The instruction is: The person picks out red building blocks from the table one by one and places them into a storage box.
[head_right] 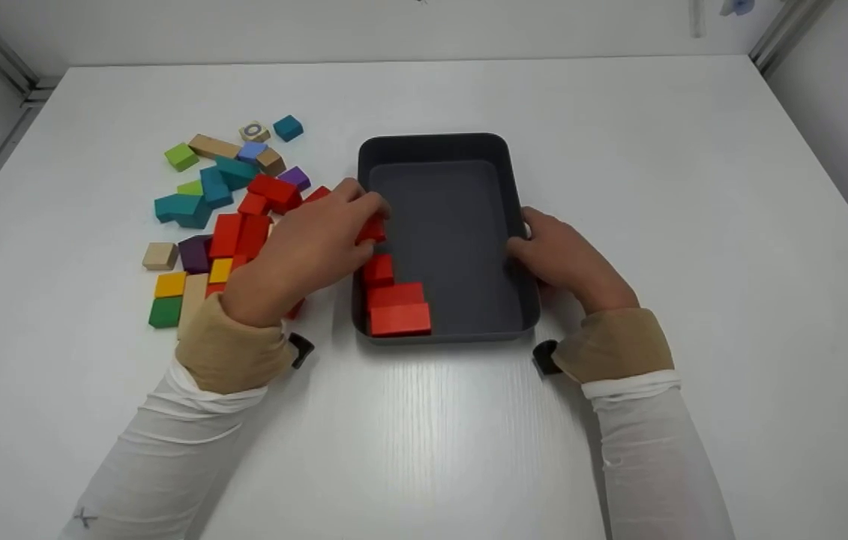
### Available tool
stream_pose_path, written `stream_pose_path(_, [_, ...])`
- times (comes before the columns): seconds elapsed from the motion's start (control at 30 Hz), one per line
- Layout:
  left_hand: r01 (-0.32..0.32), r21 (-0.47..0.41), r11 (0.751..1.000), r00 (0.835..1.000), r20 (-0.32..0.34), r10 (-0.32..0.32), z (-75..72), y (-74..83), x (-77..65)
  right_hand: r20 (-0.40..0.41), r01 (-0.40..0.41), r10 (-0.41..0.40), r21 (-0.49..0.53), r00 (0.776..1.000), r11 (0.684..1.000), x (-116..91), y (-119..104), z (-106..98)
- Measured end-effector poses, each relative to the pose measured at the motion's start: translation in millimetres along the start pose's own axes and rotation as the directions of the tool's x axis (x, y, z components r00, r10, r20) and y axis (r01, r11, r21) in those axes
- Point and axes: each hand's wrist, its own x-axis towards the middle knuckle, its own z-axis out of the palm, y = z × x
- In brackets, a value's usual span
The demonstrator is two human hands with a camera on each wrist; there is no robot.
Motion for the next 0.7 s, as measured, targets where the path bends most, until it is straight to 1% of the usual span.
stream_pose_path(0.27, [0.004, -0.021, 1.000, 1.000, 0.029, -0.003, 2.2, -1.8, 1.4, 0.004, 0.002, -0.002, 0.006, 1.000, 1.000, 1.4, 0.6, -0.6])
stream_pose_path(0.7, [0.000, 0.007, 1.000, 0.997, 0.080, -0.001, 6.0, -3.1, 5.0, 0.006, 0.005, -0.005, 0.005, 1.000, 1.000, 0.0, 0.3, -0.8])
